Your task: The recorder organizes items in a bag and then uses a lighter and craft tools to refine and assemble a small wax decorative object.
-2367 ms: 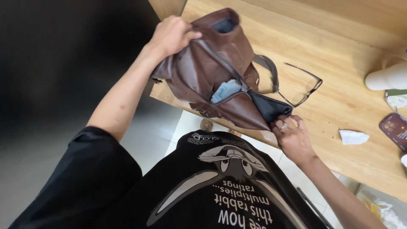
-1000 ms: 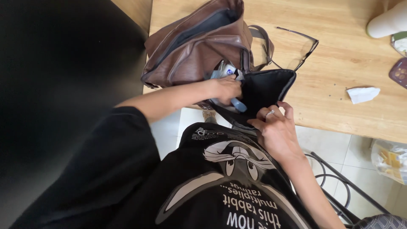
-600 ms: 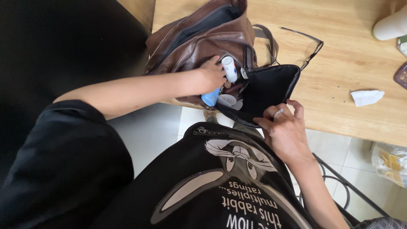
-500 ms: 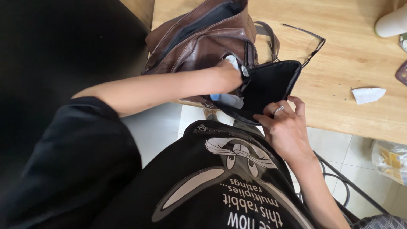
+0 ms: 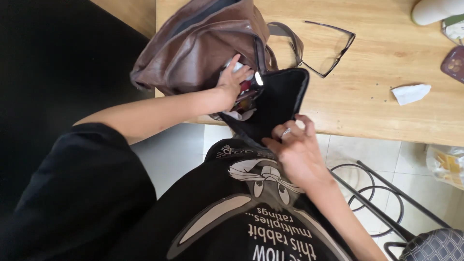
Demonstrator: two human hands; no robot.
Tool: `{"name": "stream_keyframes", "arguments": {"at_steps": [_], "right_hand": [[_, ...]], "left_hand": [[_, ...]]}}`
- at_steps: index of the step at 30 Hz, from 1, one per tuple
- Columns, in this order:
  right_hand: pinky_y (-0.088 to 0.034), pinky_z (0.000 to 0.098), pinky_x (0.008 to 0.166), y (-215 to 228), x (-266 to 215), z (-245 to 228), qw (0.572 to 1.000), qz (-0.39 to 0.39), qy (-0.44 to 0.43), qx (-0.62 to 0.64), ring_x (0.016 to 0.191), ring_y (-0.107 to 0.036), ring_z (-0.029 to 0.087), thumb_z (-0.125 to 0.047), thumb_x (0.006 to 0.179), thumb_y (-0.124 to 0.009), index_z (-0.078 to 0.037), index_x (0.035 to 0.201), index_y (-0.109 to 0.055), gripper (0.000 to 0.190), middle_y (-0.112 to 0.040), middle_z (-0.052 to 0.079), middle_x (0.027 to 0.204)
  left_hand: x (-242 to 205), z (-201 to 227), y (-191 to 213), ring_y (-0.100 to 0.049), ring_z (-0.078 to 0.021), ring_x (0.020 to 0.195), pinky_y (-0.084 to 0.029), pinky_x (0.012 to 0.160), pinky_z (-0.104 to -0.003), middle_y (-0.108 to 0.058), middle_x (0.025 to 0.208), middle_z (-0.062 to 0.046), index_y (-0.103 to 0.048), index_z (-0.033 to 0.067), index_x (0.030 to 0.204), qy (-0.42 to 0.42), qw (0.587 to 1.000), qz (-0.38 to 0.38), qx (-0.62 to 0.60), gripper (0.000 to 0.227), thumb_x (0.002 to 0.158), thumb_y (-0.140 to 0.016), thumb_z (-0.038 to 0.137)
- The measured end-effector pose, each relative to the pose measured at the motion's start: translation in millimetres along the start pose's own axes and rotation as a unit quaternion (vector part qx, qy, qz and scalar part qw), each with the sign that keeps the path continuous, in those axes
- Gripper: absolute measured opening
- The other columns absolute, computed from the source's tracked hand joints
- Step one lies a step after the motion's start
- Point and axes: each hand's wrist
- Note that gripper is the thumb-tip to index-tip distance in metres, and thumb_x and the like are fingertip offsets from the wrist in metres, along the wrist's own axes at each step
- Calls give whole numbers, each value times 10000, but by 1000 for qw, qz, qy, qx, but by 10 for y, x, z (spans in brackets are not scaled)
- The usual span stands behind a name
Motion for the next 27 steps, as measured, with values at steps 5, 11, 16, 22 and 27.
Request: {"name": "stream_keyframes", "arguments": {"at_steps": [5,11,16,22,27], "right_hand": [[-324,521,1115,-38,41,-68,999,-14,34,9,1042,-594,249,-74,729,-638,-112,1023,-801,339,-662,54,935],[-313,514,1148,-89,48,-69,999,-16,44,19,1059,-593,238,-98,756,-651,-117,1011,-797,295,-653,47,917],[-315,507,1138,-102,52,-18,999,-7,46,27,1042,-598,249,-94,760,-659,-120,1017,-802,295,-659,51,920],[-364,499,1057,-43,177,151,992,-61,1,112,1012,-631,259,-103,647,-731,-156,1049,-816,415,-706,51,978],[-468,457,1098,-203,778,515,982,16,-7,187,1173,-609,338,-136,742,-717,-94,1223,-723,483,-682,138,1196]], "left_hand": [[-141,13,-88,142,-290,1568,154,1110,-682,84,1734,-60,-364,182,1588,3,1000,14,5,855,895,-597,624],[-223,62,-261,119,-342,1565,148,1125,-663,1,1712,-91,-396,170,1572,9,993,99,-58,724,932,-565,463],[83,324,-492,-283,-298,1500,-114,1202,-564,-468,1527,-49,-717,198,1248,-74,976,206,-2,399,876,-638,320],[915,828,-725,-590,-217,1243,-342,1086,-417,-743,1196,44,-818,226,1032,-114,968,219,-51,251,946,-600,315],[808,834,-492,-607,-238,1168,-341,1019,-417,-726,1198,-12,-791,227,1088,-77,977,197,-22,310,907,-600,391]]}}
Point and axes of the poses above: each hand's wrist, its own x-axis towards the middle knuckle, its own y-axis out of the back of the hand, z = x × y
